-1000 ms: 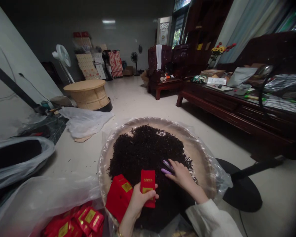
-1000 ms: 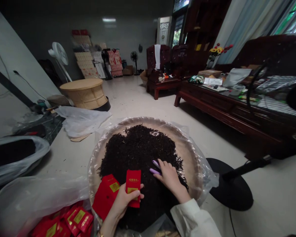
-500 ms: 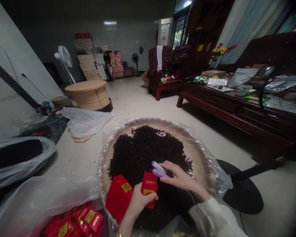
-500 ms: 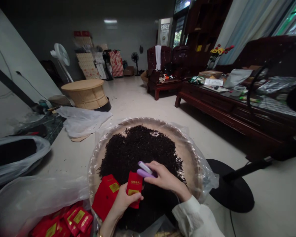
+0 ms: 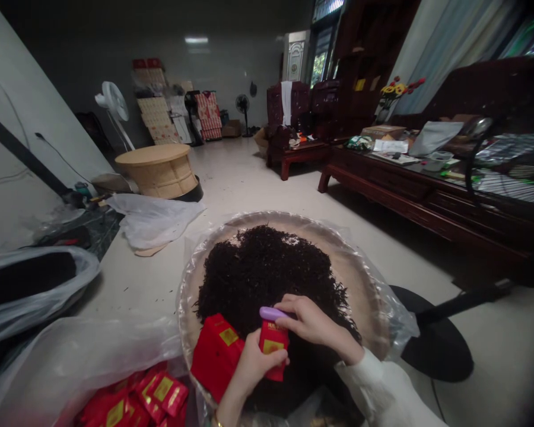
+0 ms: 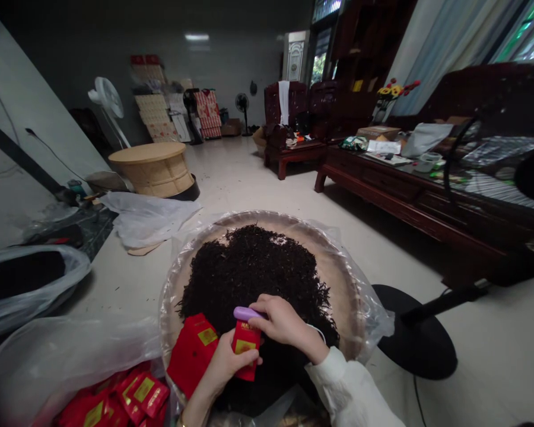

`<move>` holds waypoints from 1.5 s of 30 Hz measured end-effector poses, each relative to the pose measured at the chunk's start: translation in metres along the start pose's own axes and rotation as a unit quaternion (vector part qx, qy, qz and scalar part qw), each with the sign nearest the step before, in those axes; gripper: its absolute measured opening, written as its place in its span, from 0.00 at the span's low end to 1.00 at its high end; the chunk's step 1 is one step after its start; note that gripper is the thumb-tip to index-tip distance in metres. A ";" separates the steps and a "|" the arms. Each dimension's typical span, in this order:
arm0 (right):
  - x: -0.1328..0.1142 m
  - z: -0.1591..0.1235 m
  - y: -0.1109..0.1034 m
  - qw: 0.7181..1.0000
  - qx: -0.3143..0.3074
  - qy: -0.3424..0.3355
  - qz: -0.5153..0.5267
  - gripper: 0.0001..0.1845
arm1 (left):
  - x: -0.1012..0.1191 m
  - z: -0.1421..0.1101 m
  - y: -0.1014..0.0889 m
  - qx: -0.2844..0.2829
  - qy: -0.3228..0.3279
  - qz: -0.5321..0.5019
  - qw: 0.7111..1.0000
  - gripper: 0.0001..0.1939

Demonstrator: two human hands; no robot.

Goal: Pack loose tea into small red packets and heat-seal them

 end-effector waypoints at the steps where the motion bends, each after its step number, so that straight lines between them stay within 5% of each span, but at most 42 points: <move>1: 0.001 0.000 0.000 1.000 0.001 0.002 -0.002 0.10 | 0.000 0.000 0.001 -0.010 -0.004 -0.010 1.000 0.26; 7: 0.002 0.000 0.003 1.000 -0.004 0.005 -0.001 0.10 | 0.002 -0.003 0.004 -0.051 -0.019 -0.104 0.993 0.37; 14: -0.005 0.001 0.006 1.000 -0.011 0.003 0.025 0.13 | 0.003 -0.004 0.004 -0.038 -0.098 -0.192 0.976 0.36; 32: 0.002 0.001 0.015 0.999 -0.025 0.026 0.033 0.14 | -0.002 -0.006 0.005 0.007 -0.153 -0.134 0.979 0.42; 45: 0.003 0.001 0.015 0.999 -0.002 0.009 0.040 0.14 | -0.005 -0.005 0.007 -0.027 -0.152 -0.165 0.974 0.40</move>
Point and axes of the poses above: each hand's wrist, its own z-axis towards the middle knuckle, its own y-axis out of the palm, x = y × z, the point moved 6 cm from there along z, towards the middle knuckle, and after that the axes turned 11 degrees about x, right-handed, at the moved point
